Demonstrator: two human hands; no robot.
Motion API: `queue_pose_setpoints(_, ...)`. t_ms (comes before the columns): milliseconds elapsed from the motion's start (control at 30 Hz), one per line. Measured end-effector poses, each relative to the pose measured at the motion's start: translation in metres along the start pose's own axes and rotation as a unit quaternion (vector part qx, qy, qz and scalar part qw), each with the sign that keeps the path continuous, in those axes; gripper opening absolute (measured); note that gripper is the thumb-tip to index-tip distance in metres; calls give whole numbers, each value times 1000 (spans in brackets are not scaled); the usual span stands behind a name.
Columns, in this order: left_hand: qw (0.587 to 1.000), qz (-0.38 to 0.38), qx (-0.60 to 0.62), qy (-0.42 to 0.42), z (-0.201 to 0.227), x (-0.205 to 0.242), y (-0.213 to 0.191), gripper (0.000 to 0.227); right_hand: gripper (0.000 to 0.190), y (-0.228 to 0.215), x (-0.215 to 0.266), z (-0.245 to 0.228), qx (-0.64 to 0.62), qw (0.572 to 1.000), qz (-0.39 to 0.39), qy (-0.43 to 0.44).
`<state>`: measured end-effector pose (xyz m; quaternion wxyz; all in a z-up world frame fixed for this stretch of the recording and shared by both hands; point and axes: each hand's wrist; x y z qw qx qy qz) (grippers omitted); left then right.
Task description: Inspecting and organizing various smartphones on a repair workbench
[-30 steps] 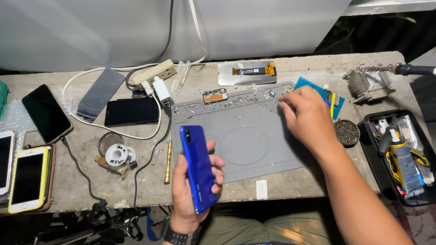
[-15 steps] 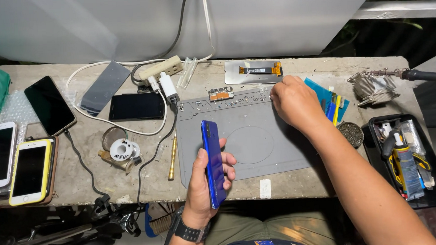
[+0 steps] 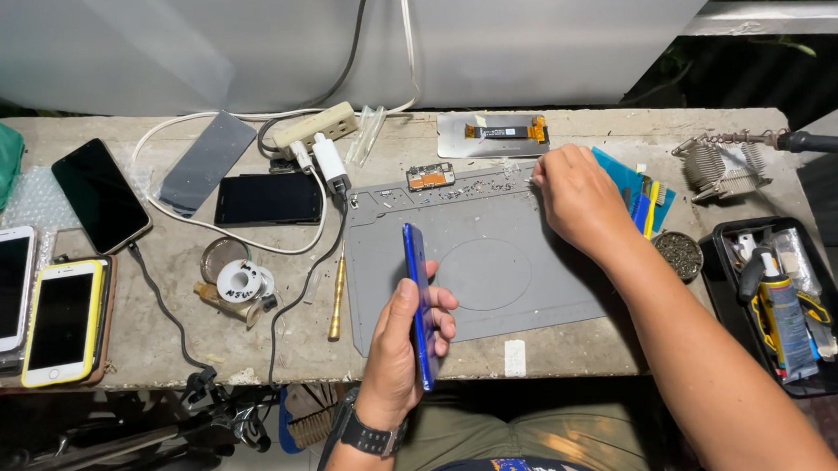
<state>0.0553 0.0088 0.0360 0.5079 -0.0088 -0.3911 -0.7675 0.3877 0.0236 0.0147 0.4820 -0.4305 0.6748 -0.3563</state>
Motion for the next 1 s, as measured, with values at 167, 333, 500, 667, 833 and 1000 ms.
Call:
queue_pose_setpoints(167, 1000, -7, -26, 7, 0, -6, 8, 71, 1, -33, 29, -38, -103, 993, 53, 21)
queue_pose_setpoints(333, 998, -22, -55, 19, -22, -18, 12, 44, 10, -55, 65, -85, -208, 970, 103, 75)
queue_pose_setpoints(500, 992, -41, -49, 104, -43, -30, 18, 58, 17, -54, 88, -105, -400, 892, 132, 162)
queue_pose_setpoints(667, 990, -45, -37, 129, -47, -28, 23, 62, 15, -49, 97, -119, -467, 855, 129, 184)
queue_pose_setpoints(833, 989, -44, -37, 134, -53, -26, 18, 56, 15, -47, 99, -134, -489, 843, 122, 191)
queue_pose_setpoints(1000, 989, -49, -19, 136, -54, -21, 17, 50, 15, -43, 104, -145, -482, 841, 136, 204)
Point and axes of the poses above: each hand's wrist, its own x-axis away from the middle knuckle, its own y-axis out of the palm, z = x × y, and after that the axes turned 5 degrees about z, right-handed
